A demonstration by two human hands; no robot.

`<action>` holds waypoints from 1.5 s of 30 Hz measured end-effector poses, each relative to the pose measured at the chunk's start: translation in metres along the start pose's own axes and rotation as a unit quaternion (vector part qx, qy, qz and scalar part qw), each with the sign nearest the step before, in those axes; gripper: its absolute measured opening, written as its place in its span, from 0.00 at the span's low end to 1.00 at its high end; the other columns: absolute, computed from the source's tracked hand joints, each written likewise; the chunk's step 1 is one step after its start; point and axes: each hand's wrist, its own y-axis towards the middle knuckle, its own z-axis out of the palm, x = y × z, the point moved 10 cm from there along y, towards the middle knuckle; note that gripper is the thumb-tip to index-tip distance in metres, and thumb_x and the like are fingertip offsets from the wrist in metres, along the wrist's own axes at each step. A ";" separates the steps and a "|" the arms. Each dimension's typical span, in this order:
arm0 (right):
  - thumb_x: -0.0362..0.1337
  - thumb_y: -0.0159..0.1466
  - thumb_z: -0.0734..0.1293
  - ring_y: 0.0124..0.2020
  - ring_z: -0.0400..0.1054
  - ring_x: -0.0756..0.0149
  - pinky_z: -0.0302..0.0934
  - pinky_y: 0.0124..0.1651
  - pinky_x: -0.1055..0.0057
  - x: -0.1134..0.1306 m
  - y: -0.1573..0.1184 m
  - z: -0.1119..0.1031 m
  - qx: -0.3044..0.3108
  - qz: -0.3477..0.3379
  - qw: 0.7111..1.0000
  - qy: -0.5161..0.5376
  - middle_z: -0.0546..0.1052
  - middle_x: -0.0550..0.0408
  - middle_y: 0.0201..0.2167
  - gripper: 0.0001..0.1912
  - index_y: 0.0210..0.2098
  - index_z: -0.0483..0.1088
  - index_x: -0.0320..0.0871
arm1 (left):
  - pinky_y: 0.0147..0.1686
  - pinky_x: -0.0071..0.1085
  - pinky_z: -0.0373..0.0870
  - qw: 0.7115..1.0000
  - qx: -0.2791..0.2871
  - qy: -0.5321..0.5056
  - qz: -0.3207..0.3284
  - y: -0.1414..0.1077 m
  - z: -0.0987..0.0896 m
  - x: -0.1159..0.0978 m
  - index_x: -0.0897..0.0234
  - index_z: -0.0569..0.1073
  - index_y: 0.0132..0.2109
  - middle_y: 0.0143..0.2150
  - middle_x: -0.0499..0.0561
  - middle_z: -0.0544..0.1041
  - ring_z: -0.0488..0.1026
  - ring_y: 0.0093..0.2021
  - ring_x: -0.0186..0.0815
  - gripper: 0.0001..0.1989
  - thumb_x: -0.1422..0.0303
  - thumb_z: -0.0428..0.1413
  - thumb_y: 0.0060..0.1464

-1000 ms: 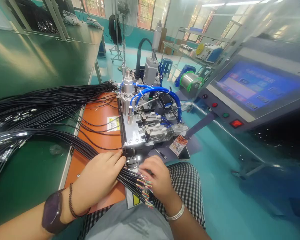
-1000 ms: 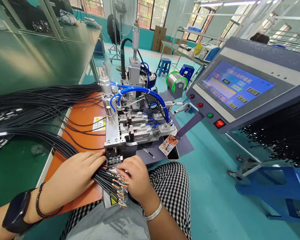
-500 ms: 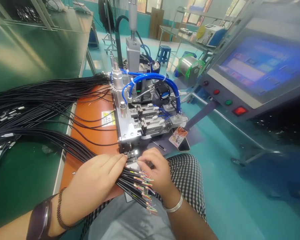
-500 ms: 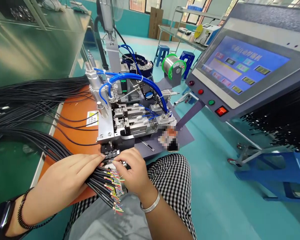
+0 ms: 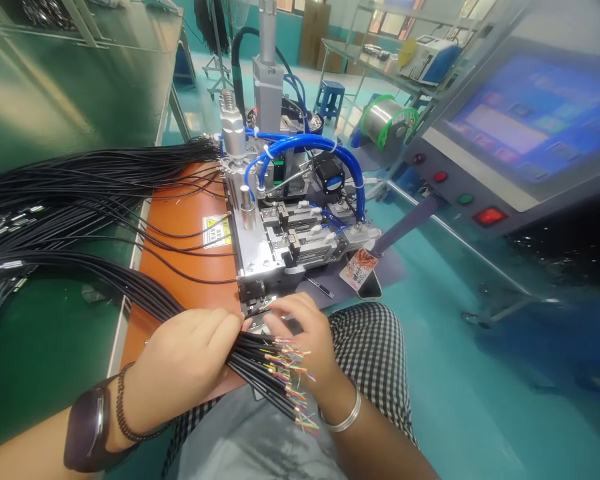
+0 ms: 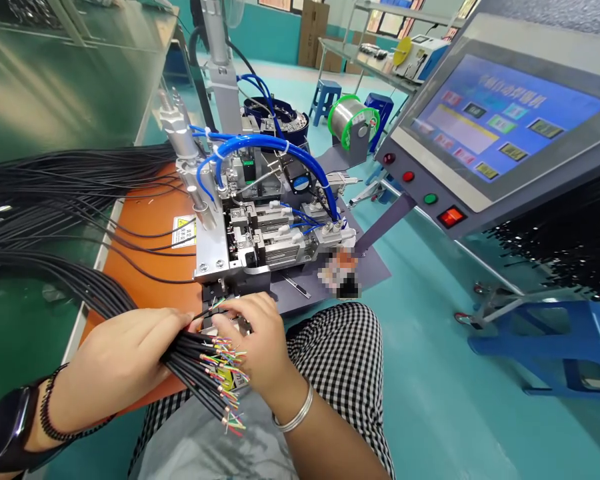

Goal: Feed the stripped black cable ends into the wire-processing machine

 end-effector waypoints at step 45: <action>0.38 0.55 0.69 0.26 0.62 0.69 0.55 0.31 0.71 -0.094 0.001 0.012 0.066 0.311 0.934 0.165 0.71 0.60 0.24 0.05 0.27 0.71 0.43 | 0.30 0.37 0.65 0.981 0.190 0.017 -0.038 0.010 0.049 0.000 0.58 0.67 0.62 0.35 0.51 0.68 0.66 0.33 0.40 0.30 0.82 0.49 0.54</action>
